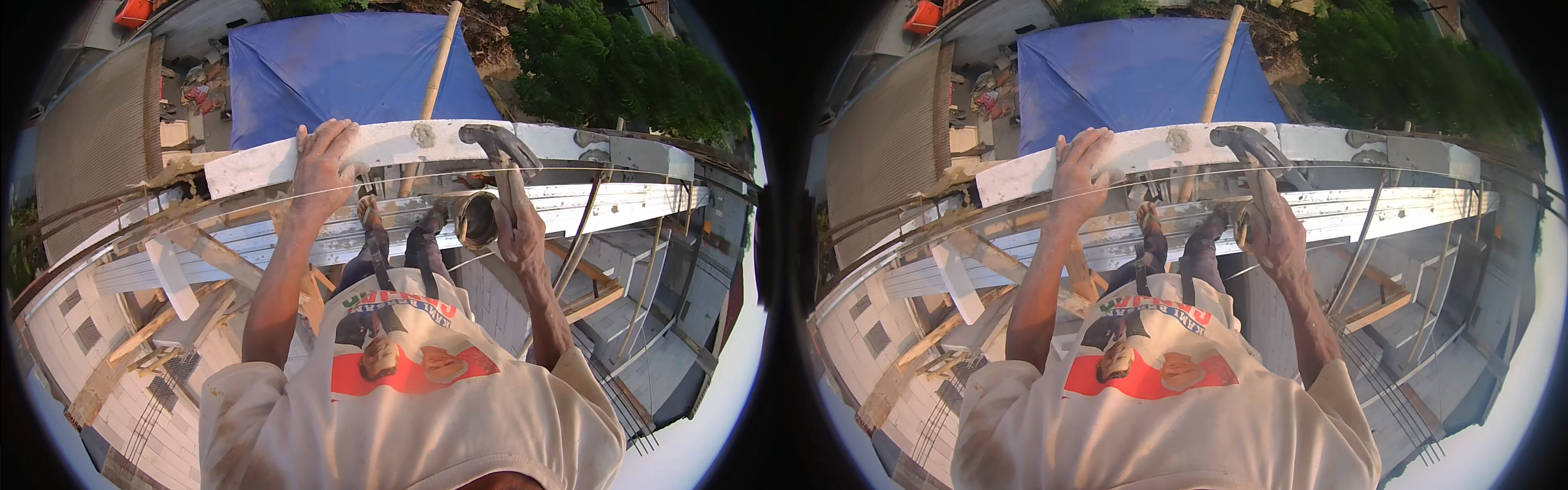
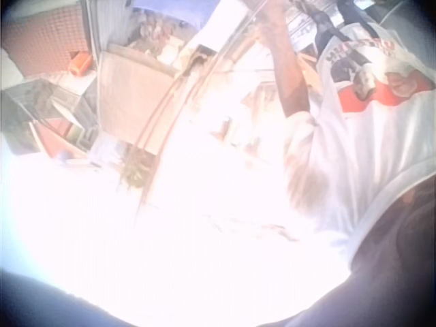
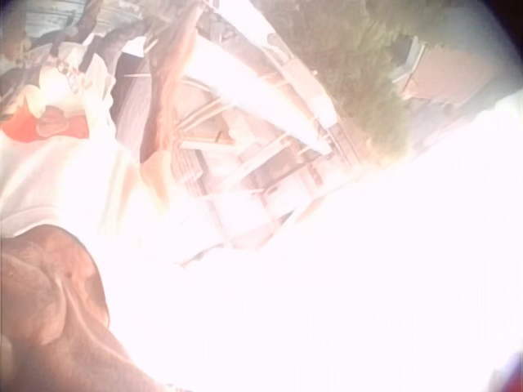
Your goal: The person applies mortar to a wall using a trowel, then places white rectangular tiles onto the mortar. They use a hammer to tap the tiles into position and a wooden straightedge to level the surface. The person also uses a measuring tape to check dimensions.
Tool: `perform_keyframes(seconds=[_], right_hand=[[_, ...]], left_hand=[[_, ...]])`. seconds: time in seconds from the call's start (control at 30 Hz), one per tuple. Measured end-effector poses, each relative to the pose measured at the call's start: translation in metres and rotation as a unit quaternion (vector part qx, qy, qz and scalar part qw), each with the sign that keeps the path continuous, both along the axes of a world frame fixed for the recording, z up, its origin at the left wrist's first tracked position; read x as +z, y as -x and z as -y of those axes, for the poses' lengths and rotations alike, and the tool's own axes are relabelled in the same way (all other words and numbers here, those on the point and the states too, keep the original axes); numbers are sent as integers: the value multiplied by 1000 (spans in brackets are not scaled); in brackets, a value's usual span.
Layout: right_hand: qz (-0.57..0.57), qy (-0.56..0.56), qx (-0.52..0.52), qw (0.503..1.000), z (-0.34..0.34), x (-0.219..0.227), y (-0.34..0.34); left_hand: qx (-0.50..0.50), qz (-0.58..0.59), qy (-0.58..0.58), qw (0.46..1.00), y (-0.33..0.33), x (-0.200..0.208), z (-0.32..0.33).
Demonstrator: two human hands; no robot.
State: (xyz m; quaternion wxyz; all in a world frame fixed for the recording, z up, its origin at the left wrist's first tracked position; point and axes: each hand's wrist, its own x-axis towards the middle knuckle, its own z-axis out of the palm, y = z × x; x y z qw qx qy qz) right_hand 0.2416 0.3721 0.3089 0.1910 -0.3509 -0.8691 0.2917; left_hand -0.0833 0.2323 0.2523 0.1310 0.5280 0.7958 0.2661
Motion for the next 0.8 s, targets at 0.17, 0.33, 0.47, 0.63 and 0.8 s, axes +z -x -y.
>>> perform_keyframes(seconds=[0.17,0.33,0.47,0.63,0.8], right_hand=[[-52,-4,75,996,16,5,48],[166,-23,136,976,19,-9,69],[144,-9,138,980,18,-10,61],[181,24,117,976,18,-10,65],[228,26,139,963,20,-12,70]], left_hand=[[-1,23,0,1000,-1,-1,2],[-9,28,-2,1000,-1,-1,3],[-10,36,-18,999,-1,-2,5],[-6,29,-5,1000,0,-1,5],[-21,13,7,1000,3,3,4]])
